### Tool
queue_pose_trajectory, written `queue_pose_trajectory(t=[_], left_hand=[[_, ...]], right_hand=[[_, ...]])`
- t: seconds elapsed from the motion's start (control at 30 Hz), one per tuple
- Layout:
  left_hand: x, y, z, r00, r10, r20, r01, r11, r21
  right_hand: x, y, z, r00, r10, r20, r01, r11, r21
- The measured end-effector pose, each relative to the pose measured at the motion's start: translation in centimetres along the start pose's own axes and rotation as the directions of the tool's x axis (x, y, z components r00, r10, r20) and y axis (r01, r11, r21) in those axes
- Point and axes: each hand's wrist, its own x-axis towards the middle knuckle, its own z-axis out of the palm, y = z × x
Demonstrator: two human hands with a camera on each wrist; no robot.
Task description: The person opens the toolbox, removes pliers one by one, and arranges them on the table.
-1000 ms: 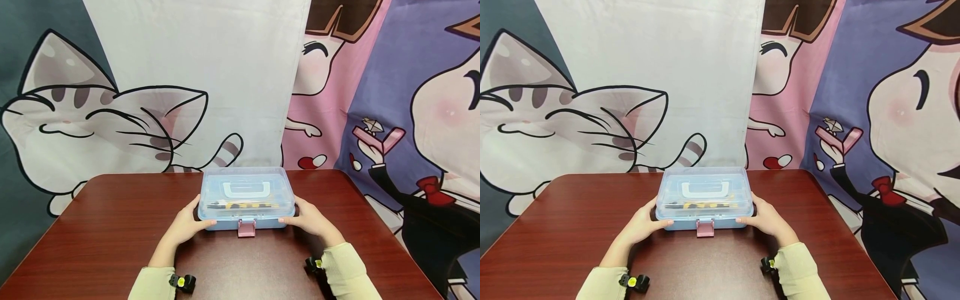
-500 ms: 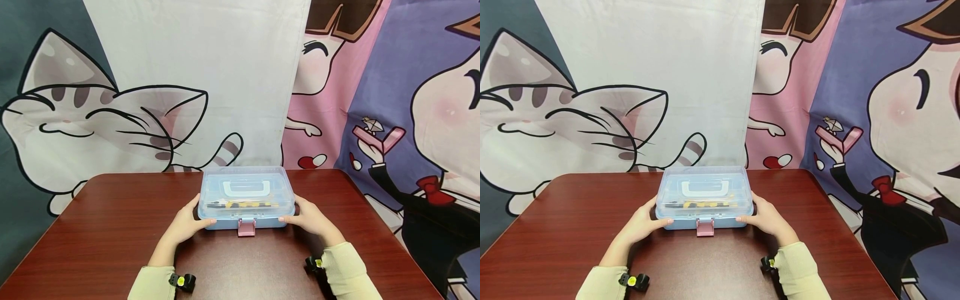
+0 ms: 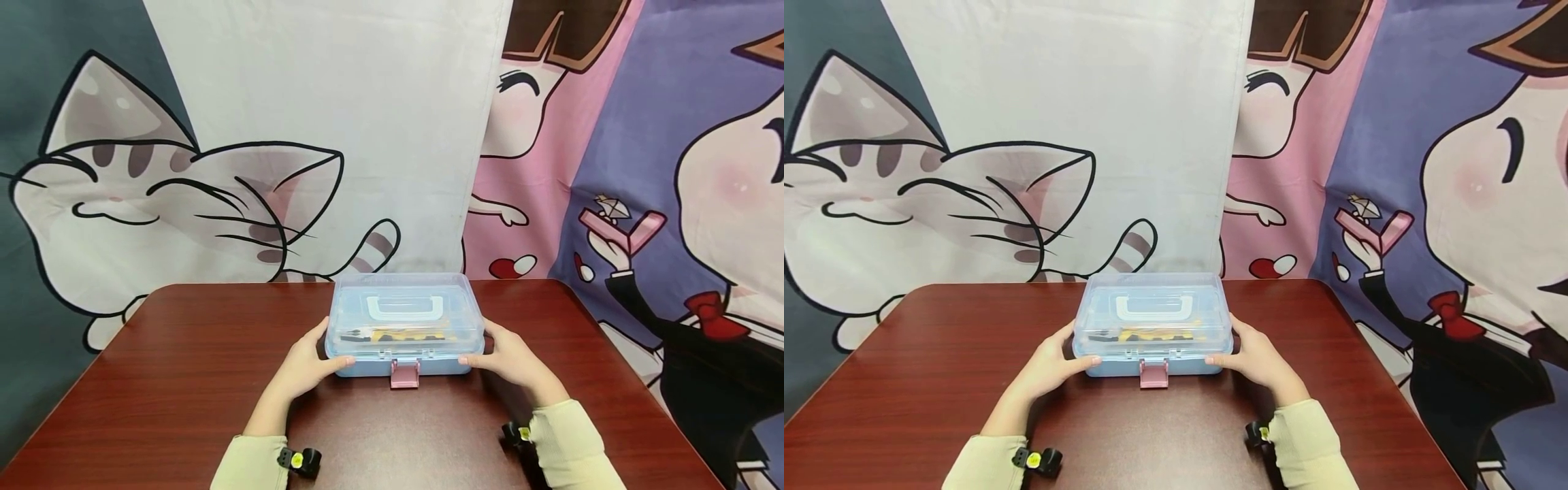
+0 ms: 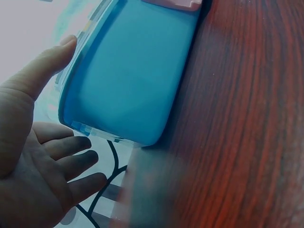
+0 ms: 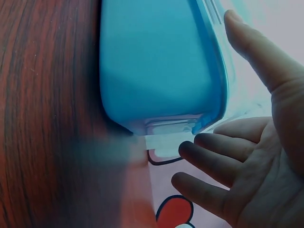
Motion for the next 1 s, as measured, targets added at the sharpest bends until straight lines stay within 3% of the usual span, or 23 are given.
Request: queue_pose_trajectory(t=[0.2, 0.47, 0.83, 1.0], left_hand=[[0.03, -0.02, 0.06, 1.0, 0.002, -0.014, -0.002, 1.0, 0.011], [-0.04, 0.09, 0.02, 0.999, -0.006, -0.037, 0.006, 1.0, -0.001], [0.02, 0.31, -0.03, 0.994, 0.03, -0.108, -0.036, 0.998, -0.049], [-0.1, 0.51, -0.11, 0.985, 0.046, -0.168, -0.066, 0.991, -0.113]], right_hand=[[-0.12, -0.12, -0.41, 0.999, -0.043, 0.016, 0.043, 0.999, 0.006], [-0.21, -0.15, -0.59, 0.999, -0.033, 0.01, 0.033, 0.999, -0.013], [-0.18, 0.08, -0.86, 0.995, -0.044, -0.086, 0.038, 0.997, -0.061], [-0.07, 0.17, -0.86, 0.99, -0.06, -0.129, 0.058, 0.998, -0.016]])
